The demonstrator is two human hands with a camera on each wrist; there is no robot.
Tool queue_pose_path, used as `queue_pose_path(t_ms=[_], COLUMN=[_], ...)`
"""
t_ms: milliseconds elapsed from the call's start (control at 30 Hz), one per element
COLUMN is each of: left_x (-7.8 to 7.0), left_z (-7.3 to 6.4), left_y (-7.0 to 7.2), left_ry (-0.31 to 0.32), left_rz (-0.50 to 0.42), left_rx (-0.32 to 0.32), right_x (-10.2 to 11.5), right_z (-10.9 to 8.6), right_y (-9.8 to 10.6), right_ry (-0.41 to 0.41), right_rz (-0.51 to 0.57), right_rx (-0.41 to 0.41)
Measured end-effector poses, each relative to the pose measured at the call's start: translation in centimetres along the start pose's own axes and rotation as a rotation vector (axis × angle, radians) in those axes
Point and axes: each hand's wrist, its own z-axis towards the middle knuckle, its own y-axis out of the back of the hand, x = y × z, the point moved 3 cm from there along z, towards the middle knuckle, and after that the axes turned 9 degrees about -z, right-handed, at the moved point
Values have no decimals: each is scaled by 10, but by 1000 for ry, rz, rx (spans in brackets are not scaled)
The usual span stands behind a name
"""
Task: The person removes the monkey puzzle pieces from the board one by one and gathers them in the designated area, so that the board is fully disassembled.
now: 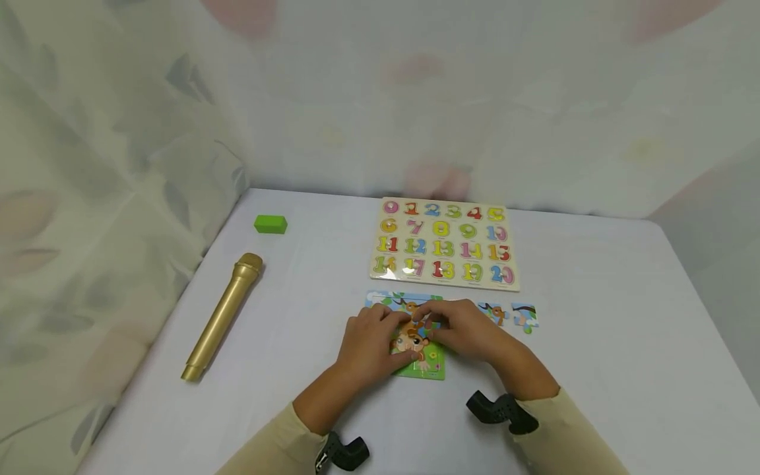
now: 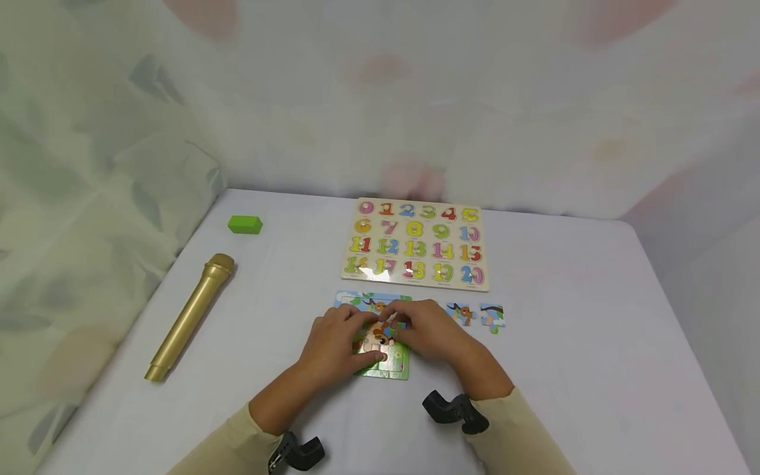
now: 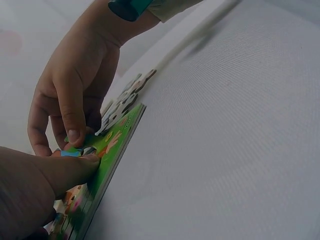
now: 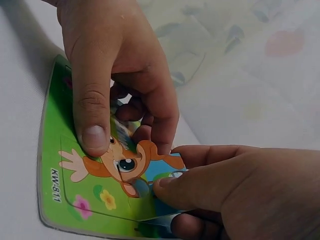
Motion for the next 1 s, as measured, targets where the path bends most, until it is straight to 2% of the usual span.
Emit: queue_pose_path(t_ms=[333,533,633,833,1000], left_x=[2,5,5,3,3], left_z=[0,-1,-1,-1,-1], left_y=[0,-2,-2,-2,-2], left_ry=[4,15,14,18,30], left_rz=[-27,-35,-44,-53,-62], left_rx=[5,3,-3,-2,8], right_x=[-1,0,-3,-14,-23], right_z=[1,-2,-8,-23,-36], right_y=[4,7,10,15,21], right_ry=[-33,-34,-57,-167,-175], right_rz=[47,77,80,112,137], right_rx=[22,8,-1,-3,-34])
